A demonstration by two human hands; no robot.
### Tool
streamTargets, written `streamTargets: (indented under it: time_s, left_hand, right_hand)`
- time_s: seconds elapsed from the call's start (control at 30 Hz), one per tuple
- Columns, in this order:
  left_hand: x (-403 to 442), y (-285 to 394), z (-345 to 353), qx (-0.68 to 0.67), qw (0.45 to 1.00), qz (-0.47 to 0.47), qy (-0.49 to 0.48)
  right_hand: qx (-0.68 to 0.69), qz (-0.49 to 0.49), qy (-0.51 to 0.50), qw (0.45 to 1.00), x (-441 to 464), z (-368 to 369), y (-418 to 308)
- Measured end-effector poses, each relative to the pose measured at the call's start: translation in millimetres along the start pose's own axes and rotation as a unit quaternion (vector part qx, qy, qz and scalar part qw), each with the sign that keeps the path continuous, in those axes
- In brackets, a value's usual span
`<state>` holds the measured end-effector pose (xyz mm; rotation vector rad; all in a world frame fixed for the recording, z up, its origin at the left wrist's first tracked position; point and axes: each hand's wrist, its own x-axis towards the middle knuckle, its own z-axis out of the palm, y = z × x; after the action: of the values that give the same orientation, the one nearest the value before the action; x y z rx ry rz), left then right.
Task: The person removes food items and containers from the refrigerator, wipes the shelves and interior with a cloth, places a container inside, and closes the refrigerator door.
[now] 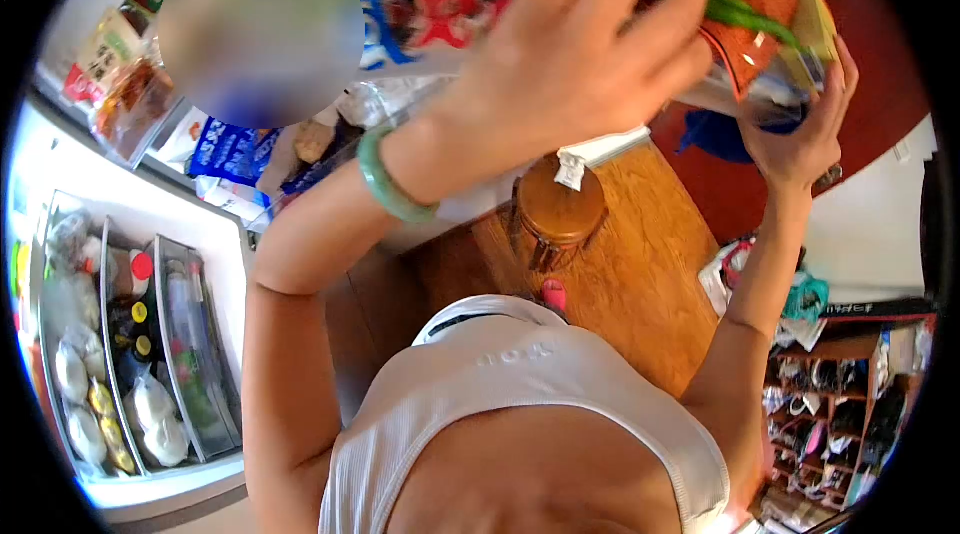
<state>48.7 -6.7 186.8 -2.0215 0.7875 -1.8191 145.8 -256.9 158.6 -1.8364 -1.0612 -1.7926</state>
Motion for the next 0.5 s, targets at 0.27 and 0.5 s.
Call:
streamTargets:
  time_s: [0.27,0.5]
  left_hand:
    - [-16,116,68,-0.109,0.991,-0.054,0.048]
    - [-93,180,128,-0.249,0.965,-0.072,-0.046]
  right_hand:
    - [-0.173,0.026,-0.134,0.975,-92,-93,19]
    - [-0.172,0.069,-0.252,0.95,-200,-93,32]
